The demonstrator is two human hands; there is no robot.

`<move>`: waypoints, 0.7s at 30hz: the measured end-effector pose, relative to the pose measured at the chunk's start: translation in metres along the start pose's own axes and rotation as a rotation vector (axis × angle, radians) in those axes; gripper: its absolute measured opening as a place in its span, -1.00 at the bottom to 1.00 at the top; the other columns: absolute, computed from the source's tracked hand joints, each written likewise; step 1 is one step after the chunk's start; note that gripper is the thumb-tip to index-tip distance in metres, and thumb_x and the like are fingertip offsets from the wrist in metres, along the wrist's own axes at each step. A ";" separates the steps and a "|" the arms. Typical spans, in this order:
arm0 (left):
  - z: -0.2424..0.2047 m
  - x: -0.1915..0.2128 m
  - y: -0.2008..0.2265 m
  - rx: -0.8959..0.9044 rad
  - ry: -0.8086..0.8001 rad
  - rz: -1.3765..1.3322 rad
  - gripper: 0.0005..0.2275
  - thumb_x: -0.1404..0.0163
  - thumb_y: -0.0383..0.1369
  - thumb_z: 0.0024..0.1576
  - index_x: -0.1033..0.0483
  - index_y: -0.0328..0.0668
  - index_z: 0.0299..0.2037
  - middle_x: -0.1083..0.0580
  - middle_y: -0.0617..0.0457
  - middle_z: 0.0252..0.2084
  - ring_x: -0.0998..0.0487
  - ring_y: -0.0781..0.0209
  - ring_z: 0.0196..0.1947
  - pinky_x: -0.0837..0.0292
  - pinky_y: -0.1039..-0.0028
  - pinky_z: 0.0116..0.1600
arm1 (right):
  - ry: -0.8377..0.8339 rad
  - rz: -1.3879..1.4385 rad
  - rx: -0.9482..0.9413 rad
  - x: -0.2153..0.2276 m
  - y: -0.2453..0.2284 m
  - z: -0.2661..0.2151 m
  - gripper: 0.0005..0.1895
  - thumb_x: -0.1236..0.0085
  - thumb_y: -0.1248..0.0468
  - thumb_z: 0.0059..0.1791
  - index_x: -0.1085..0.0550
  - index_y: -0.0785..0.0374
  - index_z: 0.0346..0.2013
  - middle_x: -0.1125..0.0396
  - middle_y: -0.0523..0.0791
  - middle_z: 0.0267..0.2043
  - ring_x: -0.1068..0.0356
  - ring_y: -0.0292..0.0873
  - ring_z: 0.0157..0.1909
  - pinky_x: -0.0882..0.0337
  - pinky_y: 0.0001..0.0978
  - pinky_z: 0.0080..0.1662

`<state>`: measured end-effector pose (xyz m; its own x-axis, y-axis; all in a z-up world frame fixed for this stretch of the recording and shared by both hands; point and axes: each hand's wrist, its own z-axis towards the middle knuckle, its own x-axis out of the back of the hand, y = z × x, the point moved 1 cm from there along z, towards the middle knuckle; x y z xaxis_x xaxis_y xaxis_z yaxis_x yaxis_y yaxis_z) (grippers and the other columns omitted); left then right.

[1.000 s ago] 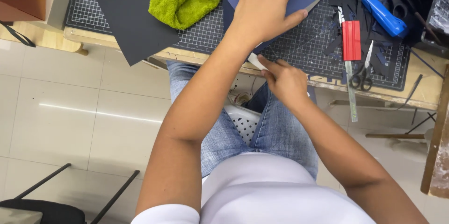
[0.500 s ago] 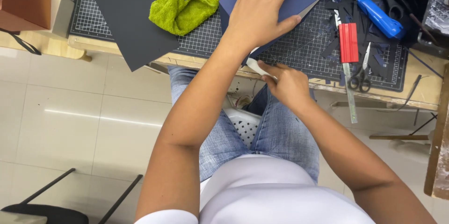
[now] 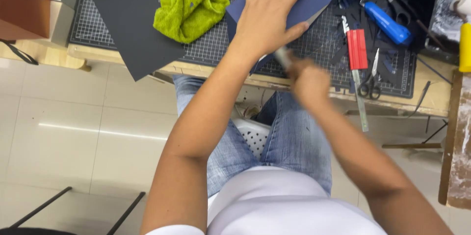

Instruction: Assembling a decorative box by gluing paper to cardboard, smoothing surfaces, and trimming edges with scissors.

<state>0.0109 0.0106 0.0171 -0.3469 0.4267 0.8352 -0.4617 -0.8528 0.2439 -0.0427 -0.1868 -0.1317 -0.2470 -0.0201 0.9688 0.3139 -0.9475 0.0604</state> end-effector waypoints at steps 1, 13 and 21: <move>0.002 -0.003 -0.002 0.007 -0.017 0.010 -0.46 -0.29 0.03 0.03 -0.40 0.12 0.15 -0.29 -0.12 0.23 -0.25 -0.27 0.28 -0.09 -0.16 0.35 | -0.004 0.138 0.066 0.011 -0.022 -0.010 -0.54 -0.06 0.06 0.07 -0.48 -0.23 0.29 -0.41 -0.13 -0.36 -0.41 0.03 -0.60 -0.33 -0.05 -0.58; 0.000 -0.006 0.000 0.023 -0.029 0.003 -0.46 -0.30 0.03 0.06 -0.40 0.10 0.16 -0.26 -0.13 0.27 -0.21 -0.30 0.31 -0.08 -0.20 0.37 | -0.162 -0.021 0.008 0.008 -0.019 -0.005 -0.73 0.01 0.01 0.13 -0.43 -0.07 0.10 -0.40 -0.17 -0.38 -0.37 -0.12 -0.61 -0.30 -0.22 -0.58; -0.002 -0.003 0.001 0.024 -0.020 0.006 -0.45 -0.32 0.02 0.04 -0.41 0.08 0.16 -0.29 -0.15 0.25 -0.25 -0.33 0.29 -0.09 -0.21 0.36 | 0.029 -0.049 0.061 -0.007 0.027 0.023 -0.58 -0.08 0.03 0.09 -0.51 -0.32 0.26 -0.47 -0.20 -0.35 -0.44 -0.07 -0.63 -0.33 -0.21 -0.63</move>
<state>0.0097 0.0091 0.0135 -0.3328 0.4159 0.8463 -0.4397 -0.8624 0.2509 -0.0111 -0.2048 -0.1317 -0.2899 0.0157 0.9569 0.3558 -0.9264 0.1230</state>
